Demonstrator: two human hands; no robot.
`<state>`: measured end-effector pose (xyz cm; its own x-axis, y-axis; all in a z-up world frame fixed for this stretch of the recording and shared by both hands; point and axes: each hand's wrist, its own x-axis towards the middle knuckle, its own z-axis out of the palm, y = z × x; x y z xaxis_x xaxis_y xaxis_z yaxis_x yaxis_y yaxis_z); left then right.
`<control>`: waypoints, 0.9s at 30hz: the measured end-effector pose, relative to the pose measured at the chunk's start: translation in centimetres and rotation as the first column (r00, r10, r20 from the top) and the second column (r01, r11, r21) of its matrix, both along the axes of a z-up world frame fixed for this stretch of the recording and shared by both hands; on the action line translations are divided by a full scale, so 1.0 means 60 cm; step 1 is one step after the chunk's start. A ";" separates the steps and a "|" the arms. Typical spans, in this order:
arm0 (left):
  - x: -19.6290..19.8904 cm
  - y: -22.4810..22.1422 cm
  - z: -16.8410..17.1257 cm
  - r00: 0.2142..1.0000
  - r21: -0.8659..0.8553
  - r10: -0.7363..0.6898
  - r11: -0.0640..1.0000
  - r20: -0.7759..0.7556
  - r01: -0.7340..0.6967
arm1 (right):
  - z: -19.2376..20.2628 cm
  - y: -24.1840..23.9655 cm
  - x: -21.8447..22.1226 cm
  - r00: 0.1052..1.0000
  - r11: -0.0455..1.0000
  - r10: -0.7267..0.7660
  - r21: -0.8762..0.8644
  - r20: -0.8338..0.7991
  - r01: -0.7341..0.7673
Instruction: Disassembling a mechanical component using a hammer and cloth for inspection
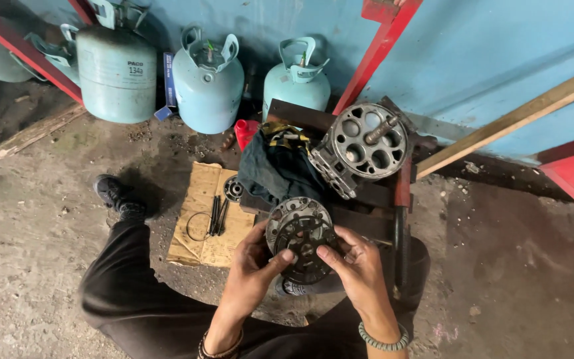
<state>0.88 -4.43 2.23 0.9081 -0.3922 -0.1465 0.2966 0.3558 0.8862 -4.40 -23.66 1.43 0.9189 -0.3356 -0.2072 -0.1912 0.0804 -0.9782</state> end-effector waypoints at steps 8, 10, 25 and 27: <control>0.001 -0.022 -0.008 0.995 -0.012 0.024 1.000 -0.092 -0.026 | 0.011 -0.030 -0.015 0.998 0.998 -0.058 0.007 -0.016 0.058; 0.003 -0.029 -0.007 0.997 -0.015 0.033 0.999 -0.075 -0.034 | 0.005 -0.037 -0.017 0.996 0.997 -0.083 -0.009 -0.017 0.082; 0.000 -0.079 -0.037 0.982 0.006 0.172 0.985 -0.077 -0.172 | -0.015 -0.087 -0.043 0.991 0.992 -0.123 -0.015 0.048 0.124; -0.001 -0.083 -0.036 0.983 -0.023 0.171 0.985 -0.063 -0.172 | -0.015 -0.090 -0.045 0.989 0.988 -0.148 -0.028 0.027 0.149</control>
